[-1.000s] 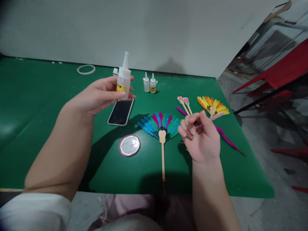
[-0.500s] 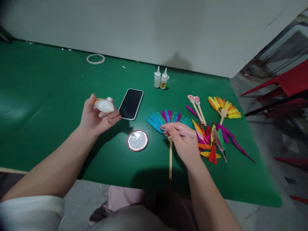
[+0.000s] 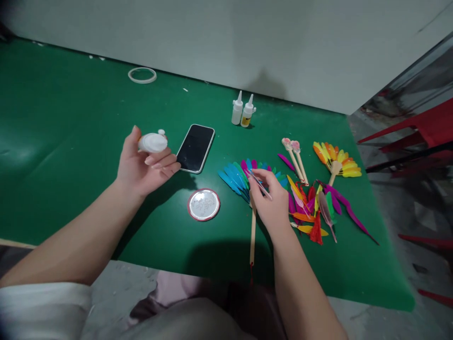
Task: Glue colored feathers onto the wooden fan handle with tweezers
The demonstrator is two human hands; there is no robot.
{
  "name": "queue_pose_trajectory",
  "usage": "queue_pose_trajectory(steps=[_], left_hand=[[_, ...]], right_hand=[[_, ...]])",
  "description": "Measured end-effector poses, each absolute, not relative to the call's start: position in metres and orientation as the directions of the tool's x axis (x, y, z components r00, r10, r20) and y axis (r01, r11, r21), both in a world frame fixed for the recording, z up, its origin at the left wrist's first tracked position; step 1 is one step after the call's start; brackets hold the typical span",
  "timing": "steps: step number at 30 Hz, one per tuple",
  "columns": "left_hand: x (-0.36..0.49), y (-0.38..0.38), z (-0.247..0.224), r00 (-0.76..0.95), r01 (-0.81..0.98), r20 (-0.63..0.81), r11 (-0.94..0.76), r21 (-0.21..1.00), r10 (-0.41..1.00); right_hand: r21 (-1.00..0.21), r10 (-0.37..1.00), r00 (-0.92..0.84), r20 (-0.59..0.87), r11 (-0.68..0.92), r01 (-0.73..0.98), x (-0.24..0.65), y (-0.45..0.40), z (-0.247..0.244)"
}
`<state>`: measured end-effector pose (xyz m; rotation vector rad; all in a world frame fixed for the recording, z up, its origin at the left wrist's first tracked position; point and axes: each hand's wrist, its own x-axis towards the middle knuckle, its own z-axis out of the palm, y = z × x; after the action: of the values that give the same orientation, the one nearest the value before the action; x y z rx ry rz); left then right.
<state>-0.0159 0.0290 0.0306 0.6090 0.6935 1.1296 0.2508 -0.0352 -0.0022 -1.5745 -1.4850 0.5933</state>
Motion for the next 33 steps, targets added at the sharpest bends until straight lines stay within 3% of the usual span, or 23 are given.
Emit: queue_pose_trajectory(steps=[7, 15, 21, 33], left_hand=[[-0.016, 0.031, 0.027, 0.259, -0.633, -0.178, 0.306, 0.711, 0.949], [-0.024, 0.031, 0.033, 0.202, -0.591, -0.192, 0.276, 0.758, 0.960], [-0.026, 0.031, 0.033, 0.206, -0.566, -0.181, 0.267, 0.780, 0.962], [-0.021, 0.030, 0.035, 0.231, -0.562, -0.203, 0.301, 0.771, 0.952]], right_hand=[[-0.933, 0.988, 0.093, 0.127, 0.087, 0.349, 0.223, -0.058, 0.011], [-0.728, 0.942, -0.181, 0.284, 0.334, 0.598, 0.209, -0.069, 0.000], [-0.690, 0.857, -0.382, 0.346, 0.509, 0.516, 0.207, -0.067, 0.003], [-0.672, 0.843, -0.436, 0.313, 0.521, 0.525, 0.206, -0.066, 0.001]])
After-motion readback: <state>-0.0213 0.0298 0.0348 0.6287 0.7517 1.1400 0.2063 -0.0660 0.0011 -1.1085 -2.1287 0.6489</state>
